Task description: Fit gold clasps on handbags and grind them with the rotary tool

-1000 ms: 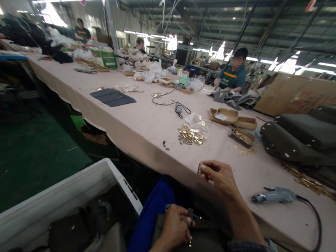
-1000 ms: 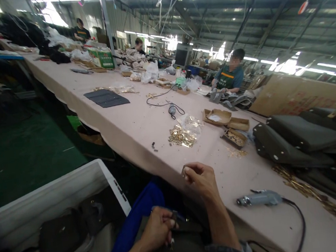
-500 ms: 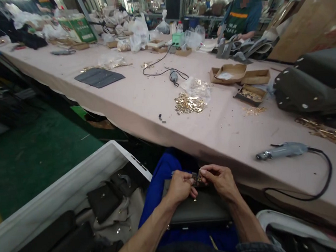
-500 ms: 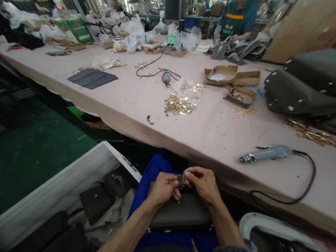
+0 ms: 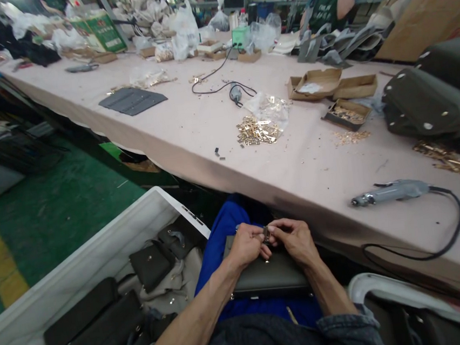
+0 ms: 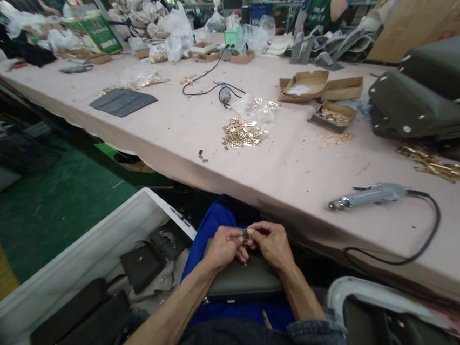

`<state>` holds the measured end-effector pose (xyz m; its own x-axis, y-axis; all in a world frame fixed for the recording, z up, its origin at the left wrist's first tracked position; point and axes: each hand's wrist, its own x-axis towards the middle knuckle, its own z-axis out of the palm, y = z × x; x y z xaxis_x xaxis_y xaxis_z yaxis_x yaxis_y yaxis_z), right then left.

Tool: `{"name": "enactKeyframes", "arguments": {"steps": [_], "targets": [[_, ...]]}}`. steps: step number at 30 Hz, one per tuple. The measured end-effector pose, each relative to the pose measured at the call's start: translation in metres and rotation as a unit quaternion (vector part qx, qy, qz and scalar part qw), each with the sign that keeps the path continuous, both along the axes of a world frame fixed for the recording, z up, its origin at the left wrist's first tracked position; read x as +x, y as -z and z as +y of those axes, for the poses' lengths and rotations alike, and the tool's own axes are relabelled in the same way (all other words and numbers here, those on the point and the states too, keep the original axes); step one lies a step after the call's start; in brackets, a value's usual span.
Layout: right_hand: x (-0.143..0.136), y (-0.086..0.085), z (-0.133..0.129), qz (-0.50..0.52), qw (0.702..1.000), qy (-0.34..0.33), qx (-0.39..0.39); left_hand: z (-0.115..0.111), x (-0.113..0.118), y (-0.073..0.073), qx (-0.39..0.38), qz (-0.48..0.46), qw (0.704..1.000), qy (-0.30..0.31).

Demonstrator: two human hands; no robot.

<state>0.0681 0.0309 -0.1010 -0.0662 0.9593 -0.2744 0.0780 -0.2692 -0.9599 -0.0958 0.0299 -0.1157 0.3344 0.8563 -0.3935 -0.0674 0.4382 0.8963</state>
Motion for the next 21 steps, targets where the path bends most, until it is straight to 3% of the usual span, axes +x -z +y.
{"name": "enactKeyframes", "arguments": {"steps": [21], "targets": [[-0.0037, 0.0060, -0.0076, -0.038, 0.999, 0.016, 0.030, -0.0053, -0.0058, -0.0019, 0.024, -0.016, 0.999, 0.021]]}}
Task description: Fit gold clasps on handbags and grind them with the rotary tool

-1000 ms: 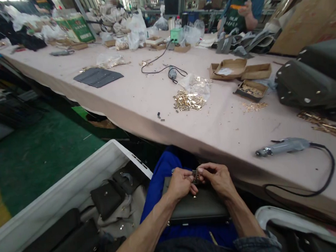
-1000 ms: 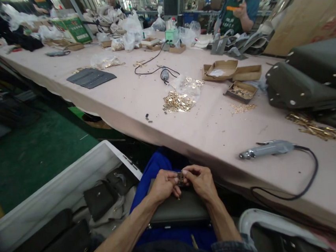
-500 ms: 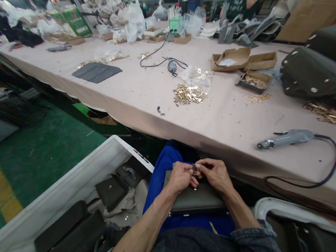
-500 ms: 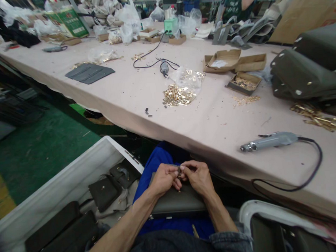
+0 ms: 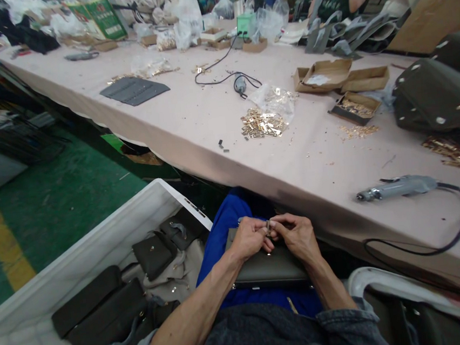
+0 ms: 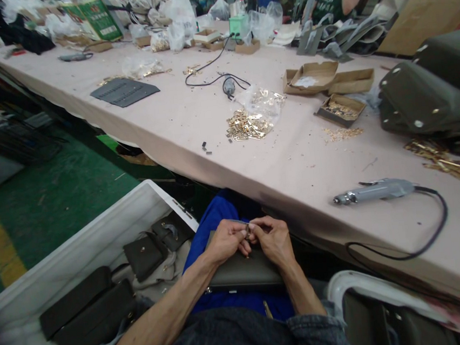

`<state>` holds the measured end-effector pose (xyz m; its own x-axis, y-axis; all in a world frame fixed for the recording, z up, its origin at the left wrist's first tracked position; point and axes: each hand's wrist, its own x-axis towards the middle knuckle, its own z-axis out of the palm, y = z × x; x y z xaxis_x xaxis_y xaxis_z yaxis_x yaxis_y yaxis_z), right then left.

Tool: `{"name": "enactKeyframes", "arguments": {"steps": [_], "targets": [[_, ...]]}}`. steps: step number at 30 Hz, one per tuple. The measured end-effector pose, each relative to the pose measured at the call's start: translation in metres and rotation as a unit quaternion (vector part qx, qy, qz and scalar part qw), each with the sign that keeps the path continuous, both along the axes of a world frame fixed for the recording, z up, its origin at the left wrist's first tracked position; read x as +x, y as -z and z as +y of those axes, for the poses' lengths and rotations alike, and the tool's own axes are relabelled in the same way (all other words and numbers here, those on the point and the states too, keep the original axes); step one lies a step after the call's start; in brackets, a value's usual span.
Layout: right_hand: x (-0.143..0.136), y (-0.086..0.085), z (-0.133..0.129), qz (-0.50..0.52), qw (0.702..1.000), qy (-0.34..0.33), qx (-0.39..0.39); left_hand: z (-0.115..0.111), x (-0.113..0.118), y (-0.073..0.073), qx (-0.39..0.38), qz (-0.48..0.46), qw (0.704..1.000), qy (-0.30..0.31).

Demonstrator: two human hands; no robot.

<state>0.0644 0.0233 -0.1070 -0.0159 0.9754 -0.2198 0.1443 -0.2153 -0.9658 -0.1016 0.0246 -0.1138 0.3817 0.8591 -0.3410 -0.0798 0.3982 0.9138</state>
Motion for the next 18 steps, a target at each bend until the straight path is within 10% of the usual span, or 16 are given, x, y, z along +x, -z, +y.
{"name": "enactKeyframes", "arguments": {"steps": [18], "targets": [[-0.0015, -0.0013, -0.0078, -0.204, 0.958, -0.099, 0.178, -0.0039, 0.0030, -0.0006, -0.003, 0.031, 0.998, -0.055]]}}
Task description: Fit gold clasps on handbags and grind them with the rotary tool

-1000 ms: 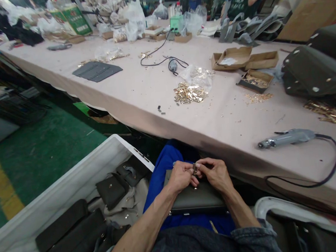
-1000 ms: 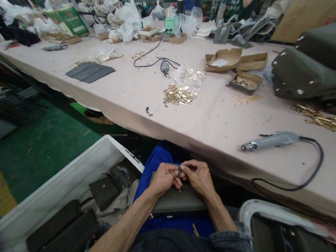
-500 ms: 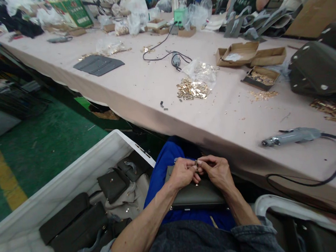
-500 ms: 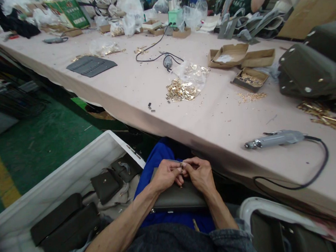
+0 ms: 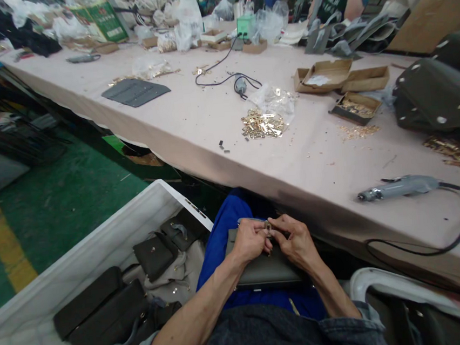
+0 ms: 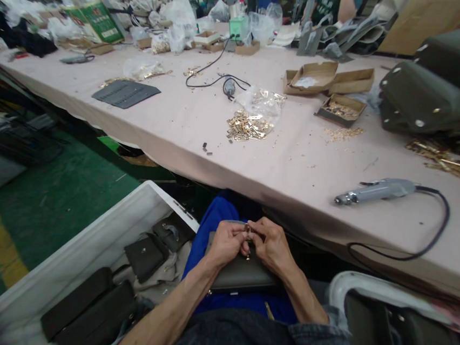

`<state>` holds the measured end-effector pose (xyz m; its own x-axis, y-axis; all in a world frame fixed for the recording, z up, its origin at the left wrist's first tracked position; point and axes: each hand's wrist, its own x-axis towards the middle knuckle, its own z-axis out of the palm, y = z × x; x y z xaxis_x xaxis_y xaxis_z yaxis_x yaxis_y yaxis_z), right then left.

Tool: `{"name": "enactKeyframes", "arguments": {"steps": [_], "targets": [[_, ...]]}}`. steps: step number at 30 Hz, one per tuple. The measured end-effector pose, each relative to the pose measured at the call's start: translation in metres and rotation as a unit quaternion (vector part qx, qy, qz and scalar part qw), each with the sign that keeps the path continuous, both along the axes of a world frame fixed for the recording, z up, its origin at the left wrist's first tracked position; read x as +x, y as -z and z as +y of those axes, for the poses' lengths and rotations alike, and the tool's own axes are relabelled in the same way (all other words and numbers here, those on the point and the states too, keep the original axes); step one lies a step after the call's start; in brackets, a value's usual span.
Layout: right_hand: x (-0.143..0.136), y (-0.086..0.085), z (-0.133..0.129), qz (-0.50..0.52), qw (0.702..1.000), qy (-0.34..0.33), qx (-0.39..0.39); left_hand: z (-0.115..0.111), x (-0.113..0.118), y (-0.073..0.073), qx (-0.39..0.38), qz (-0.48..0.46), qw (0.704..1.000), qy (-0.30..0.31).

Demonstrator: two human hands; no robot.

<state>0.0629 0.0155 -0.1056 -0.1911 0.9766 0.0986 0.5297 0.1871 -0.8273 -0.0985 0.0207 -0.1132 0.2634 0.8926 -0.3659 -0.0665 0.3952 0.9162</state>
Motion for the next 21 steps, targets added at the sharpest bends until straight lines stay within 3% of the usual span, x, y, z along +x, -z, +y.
{"name": "enactKeyframes", "arguments": {"steps": [12, 16, 21], "targets": [[0.006, -0.004, -0.004, -0.024, 0.998, -0.058, 0.012, -0.001, -0.001, 0.003, 0.011, 0.010, 1.000, 0.013], [0.022, -0.015, 0.016, 0.032, 0.990, -0.122, -0.064, -0.001, -0.003, -0.003, 0.032, 0.018, 0.999, 0.018], [0.034, -0.030, 0.046, 0.111, 0.946, -0.246, -0.178, 0.000, -0.002, -0.011, 0.033, 0.008, 0.999, 0.032]]}}
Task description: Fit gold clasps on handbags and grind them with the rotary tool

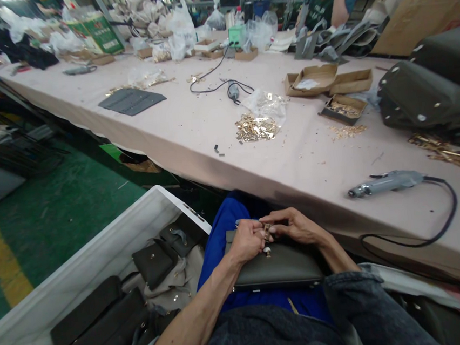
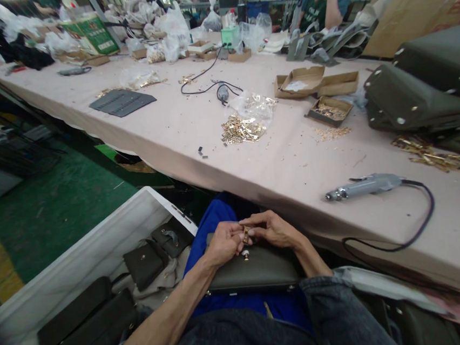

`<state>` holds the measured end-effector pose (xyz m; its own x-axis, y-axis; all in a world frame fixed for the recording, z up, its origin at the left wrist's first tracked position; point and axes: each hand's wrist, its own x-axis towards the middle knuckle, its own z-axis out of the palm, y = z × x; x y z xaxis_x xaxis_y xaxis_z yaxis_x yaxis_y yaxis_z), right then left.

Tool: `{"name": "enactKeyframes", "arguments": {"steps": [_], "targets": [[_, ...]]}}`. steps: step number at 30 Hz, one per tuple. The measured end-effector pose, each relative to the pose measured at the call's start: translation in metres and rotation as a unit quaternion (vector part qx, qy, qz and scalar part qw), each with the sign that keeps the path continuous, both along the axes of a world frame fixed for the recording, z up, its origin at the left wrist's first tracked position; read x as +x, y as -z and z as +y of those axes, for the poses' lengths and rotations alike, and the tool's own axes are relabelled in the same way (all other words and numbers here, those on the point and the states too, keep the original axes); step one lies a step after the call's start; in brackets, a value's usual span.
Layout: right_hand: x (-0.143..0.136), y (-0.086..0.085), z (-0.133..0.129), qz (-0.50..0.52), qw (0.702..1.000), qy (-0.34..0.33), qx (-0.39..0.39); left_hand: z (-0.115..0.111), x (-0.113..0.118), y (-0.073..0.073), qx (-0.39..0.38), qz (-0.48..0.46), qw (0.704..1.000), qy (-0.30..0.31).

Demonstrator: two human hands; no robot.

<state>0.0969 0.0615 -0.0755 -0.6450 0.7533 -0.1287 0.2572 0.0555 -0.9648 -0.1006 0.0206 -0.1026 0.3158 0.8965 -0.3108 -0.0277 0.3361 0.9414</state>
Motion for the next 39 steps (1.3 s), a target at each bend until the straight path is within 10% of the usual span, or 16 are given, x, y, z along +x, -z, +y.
{"name": "enactKeyframes", "arguments": {"steps": [16, 27, 39], "targets": [[-0.002, 0.001, 0.019, 0.032, 0.992, -0.028, -0.115, -0.005, 0.006, 0.002, -0.004, 0.019, 0.999, -0.028], [-0.004, -0.007, 0.029, 0.038, 0.990, -0.055, -0.123, -0.025, 0.023, -0.017, 0.163, 0.300, 0.930, -0.137], [0.001, 0.001, 0.035, 0.037, 0.990, -0.070, -0.114, -0.024, 0.020, -0.016, 0.113, 0.187, 0.969, -0.119]]}}
